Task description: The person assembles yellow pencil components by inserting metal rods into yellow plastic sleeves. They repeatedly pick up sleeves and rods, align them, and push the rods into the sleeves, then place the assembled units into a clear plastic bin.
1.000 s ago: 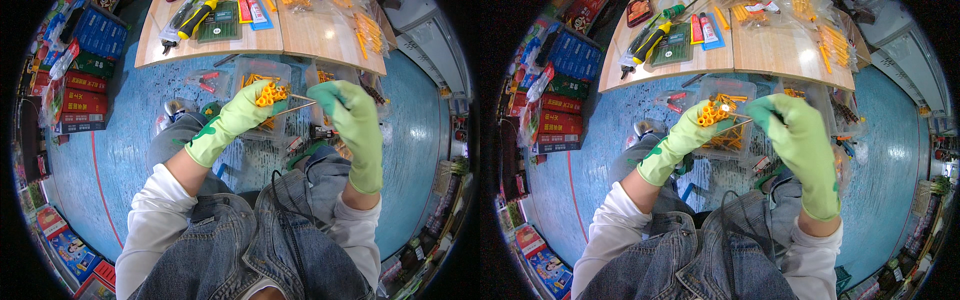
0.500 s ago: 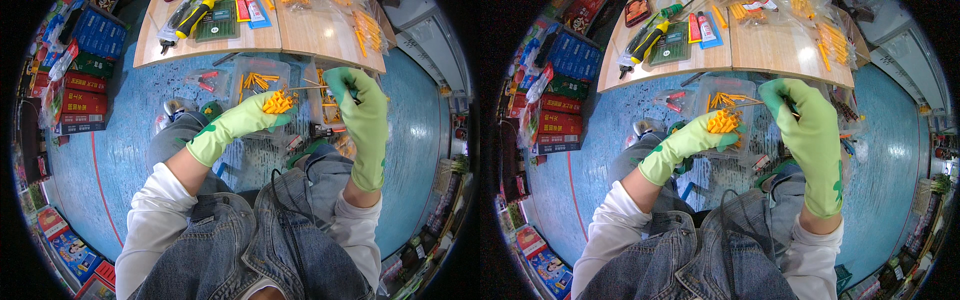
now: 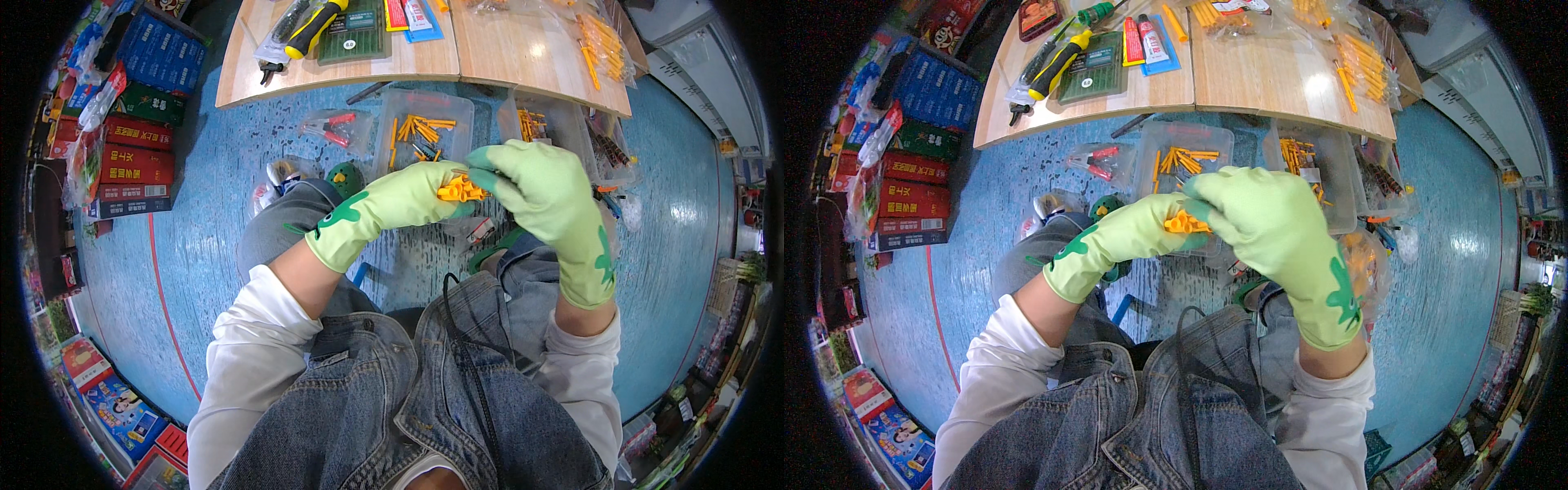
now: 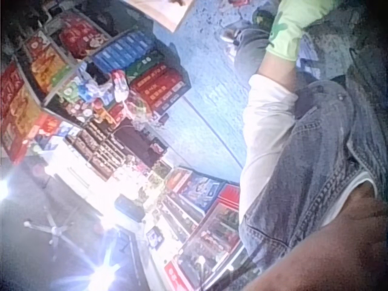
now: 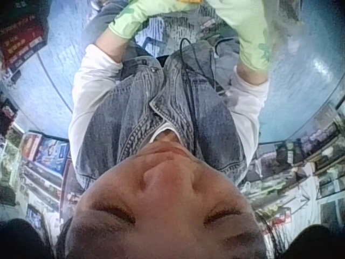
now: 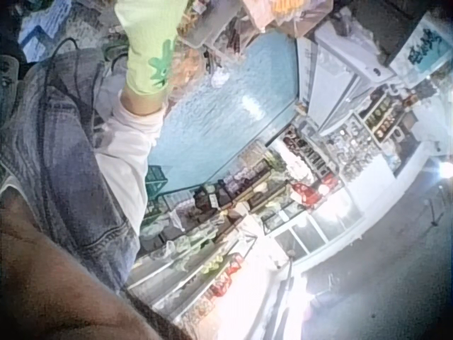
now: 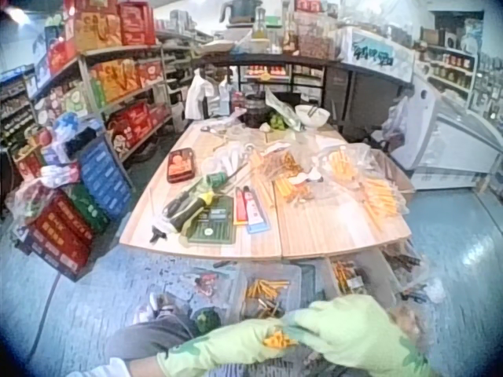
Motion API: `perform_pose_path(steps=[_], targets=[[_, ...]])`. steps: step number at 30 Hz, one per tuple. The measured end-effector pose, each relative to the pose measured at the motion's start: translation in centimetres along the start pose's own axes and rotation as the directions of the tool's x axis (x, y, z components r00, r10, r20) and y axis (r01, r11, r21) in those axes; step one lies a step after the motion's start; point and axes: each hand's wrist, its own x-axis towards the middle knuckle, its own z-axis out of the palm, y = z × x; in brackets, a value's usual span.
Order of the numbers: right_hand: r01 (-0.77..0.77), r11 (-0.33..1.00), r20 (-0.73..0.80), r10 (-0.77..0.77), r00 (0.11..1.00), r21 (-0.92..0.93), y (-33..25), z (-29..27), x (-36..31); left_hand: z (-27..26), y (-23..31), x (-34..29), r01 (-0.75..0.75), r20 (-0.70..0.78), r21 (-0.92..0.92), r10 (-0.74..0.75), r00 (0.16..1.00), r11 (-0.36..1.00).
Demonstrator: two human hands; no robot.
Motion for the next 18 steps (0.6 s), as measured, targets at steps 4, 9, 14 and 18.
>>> perform_pose_path(steps=[4, 9, 14, 18], targets=[[-0.045, 0.998, -0.088, 0.048, 0.995, 0.037, -0.3, 0.2, -0.1, -0.1, 0.2, -0.1, 0.064, -0.010, 0.046, -0.063, 0.998, 0.997], [-0.076, 0.994, -0.119, 0.086, 0.989, 0.084, -0.5, 0.0, -0.1, 0.0, 0.0, 0.0, -0.065, -0.004, -0.097, 0.065, 0.998, 0.993], [-0.074, 0.991, -0.036, 0.078, 0.996, 0.113, -0.7, -0.5, -0.2, 0.3, -0.2, 0.2, -0.050, -0.037, -0.160, 0.044, 0.998, 0.986], [-0.121, 0.968, -0.040, 0.133, 0.990, 0.221, -0.3, -1.8, -0.9, 0.5, 0.0, 0.0, -0.079, -0.093, -0.279, 0.055, 0.994, 0.957]])
